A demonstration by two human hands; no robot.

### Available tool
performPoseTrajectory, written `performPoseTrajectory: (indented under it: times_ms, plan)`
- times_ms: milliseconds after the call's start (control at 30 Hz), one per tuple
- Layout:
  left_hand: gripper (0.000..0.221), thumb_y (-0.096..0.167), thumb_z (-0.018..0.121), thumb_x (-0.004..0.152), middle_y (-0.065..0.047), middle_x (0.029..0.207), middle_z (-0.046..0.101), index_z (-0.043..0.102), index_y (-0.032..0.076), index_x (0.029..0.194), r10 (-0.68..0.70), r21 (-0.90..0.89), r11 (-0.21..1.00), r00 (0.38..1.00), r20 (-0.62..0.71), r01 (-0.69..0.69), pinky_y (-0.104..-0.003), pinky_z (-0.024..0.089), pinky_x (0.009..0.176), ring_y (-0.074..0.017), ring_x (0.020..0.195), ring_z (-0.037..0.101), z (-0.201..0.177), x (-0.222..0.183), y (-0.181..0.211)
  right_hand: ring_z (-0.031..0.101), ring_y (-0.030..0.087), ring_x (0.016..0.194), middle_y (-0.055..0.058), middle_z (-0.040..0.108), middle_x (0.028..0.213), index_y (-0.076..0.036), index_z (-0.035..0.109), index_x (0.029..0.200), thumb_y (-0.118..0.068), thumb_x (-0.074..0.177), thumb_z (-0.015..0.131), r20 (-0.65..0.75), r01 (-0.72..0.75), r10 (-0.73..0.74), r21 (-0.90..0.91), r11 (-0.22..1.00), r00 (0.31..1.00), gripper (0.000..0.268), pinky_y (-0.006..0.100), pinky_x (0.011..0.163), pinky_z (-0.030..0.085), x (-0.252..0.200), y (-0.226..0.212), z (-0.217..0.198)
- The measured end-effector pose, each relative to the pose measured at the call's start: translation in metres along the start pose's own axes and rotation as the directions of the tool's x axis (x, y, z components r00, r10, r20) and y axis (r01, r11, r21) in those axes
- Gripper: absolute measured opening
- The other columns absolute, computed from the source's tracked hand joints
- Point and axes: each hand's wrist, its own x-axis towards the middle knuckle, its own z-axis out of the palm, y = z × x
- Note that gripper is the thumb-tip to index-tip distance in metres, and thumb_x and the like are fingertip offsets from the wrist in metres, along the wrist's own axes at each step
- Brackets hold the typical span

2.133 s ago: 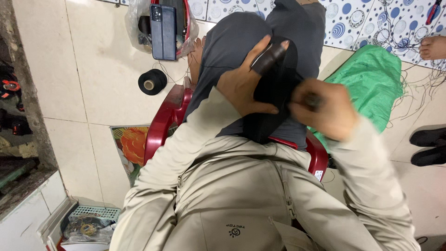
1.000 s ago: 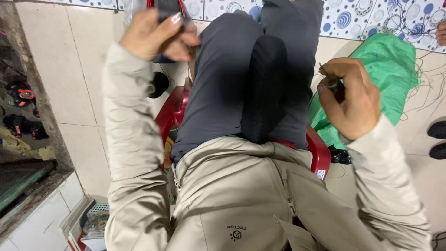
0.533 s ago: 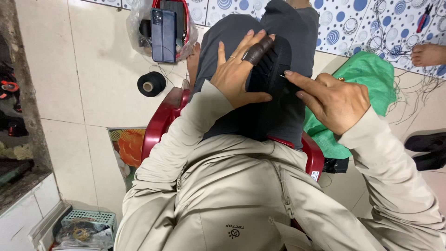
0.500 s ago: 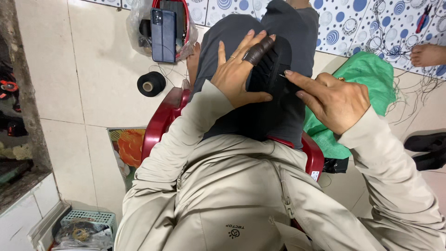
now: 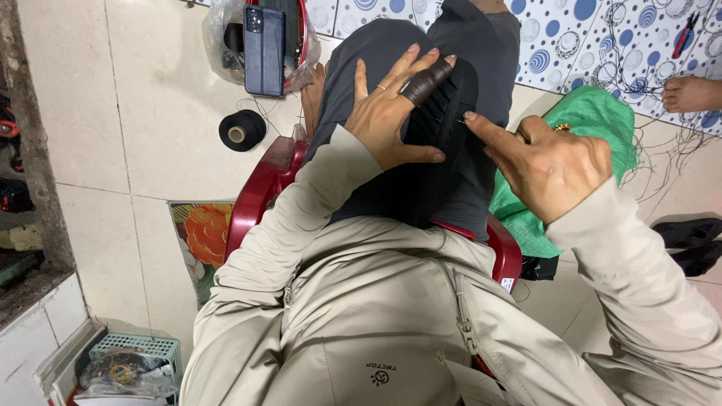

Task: The person stitches a black shoe sole to the upper part of a shoe by hand using a needle and black thread, pulling the thread through several times.

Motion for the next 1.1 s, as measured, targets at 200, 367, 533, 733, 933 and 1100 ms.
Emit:
performPoseTrajectory:
  times_ms: [200,367,533,733,933,1100]
  plan:
    - [0.114,0.06,0.089,0.067,0.002,0.154,0.023,0.01,0.03,0.144,-0.021,0.085,0.996,1.0,-0.003,0.021,-0.07,-0.004,0.1,-0.0199,0.143,0.01,0.006,0.003,-0.001,0.046,0.016,0.035,-0.007,0.042,0.068,-0.044,0.053,0.133,-0.026,0.079,0.061,0.022,-0.012,0.018,-0.258,0.966,1.0,0.058,0.028,0.033,0.03,0.01,-0.011,-0.005]
    - [0.11,0.068,0.083,0.07,0.004,0.154,0.021,0.01,0.032,0.144,0.017,0.093,0.995,1.0,0.019,-0.018,-0.073,0.001,0.098,-0.0217,0.143,0.01,0.001,-0.001,0.0,0.06,0.025,0.053,0.005,0.068,0.089,-0.023,0.035,0.147,-0.044,0.092,0.051,0.178,-0.01,-0.043,0.286,0.958,0.983,0.061,0.037,0.038,0.043,0.008,0.016,0.019]
    - [0.103,0.084,0.057,0.068,0.001,0.153,0.027,0.012,0.03,0.145,0.07,0.042,0.997,0.995,-0.067,-0.067,-0.073,0.0,0.099,-0.0225,0.144,0.015,0.01,0.004,-0.01,0.044,0.017,0.039,-0.001,0.052,0.059,-0.02,0.04,0.145,-0.041,0.097,0.044,0.113,0.087,-0.111,0.203,0.975,0.987,0.052,0.032,0.033,0.038,0.016,0.018,0.048]
    - [0.105,0.086,0.055,0.07,0.002,0.155,0.024,0.01,0.028,0.146,0.057,0.084,0.995,0.997,-0.061,-0.052,-0.074,-0.001,0.1,-0.0208,0.145,0.012,0.018,0.003,-0.012,0.063,0.021,0.06,0.003,0.071,0.102,-0.013,0.05,0.136,-0.037,0.097,0.055,-0.077,0.089,-0.076,0.177,0.98,0.994,0.046,0.032,0.042,0.044,0.021,-0.001,0.052]
    - [0.075,0.066,0.054,0.078,-0.01,0.144,0.035,0.035,0.019,0.134,0.251,0.083,0.968,0.922,-0.295,-0.237,-0.062,0.029,0.099,-0.03,0.134,0.035,0.004,-0.014,-0.021,0.063,0.021,0.062,0.004,0.07,0.101,-0.012,0.048,0.136,-0.042,0.095,0.053,-0.072,0.057,-0.037,0.3,0.952,0.997,0.05,0.031,0.041,0.041,0.009,0.002,0.051]
    - [0.027,0.032,0.07,0.08,-0.011,0.108,0.059,0.068,0.005,0.078,0.24,0.203,0.968,0.761,-0.602,-0.145,-0.039,0.049,0.059,-0.0266,0.086,0.063,0.021,-0.042,-0.015,0.064,0.028,0.066,0.004,0.065,0.09,-0.018,0.054,0.135,-0.043,0.09,0.052,-0.031,-0.024,0.044,0.461,0.887,0.999,0.051,0.042,0.057,0.053,0.017,-0.002,0.034]
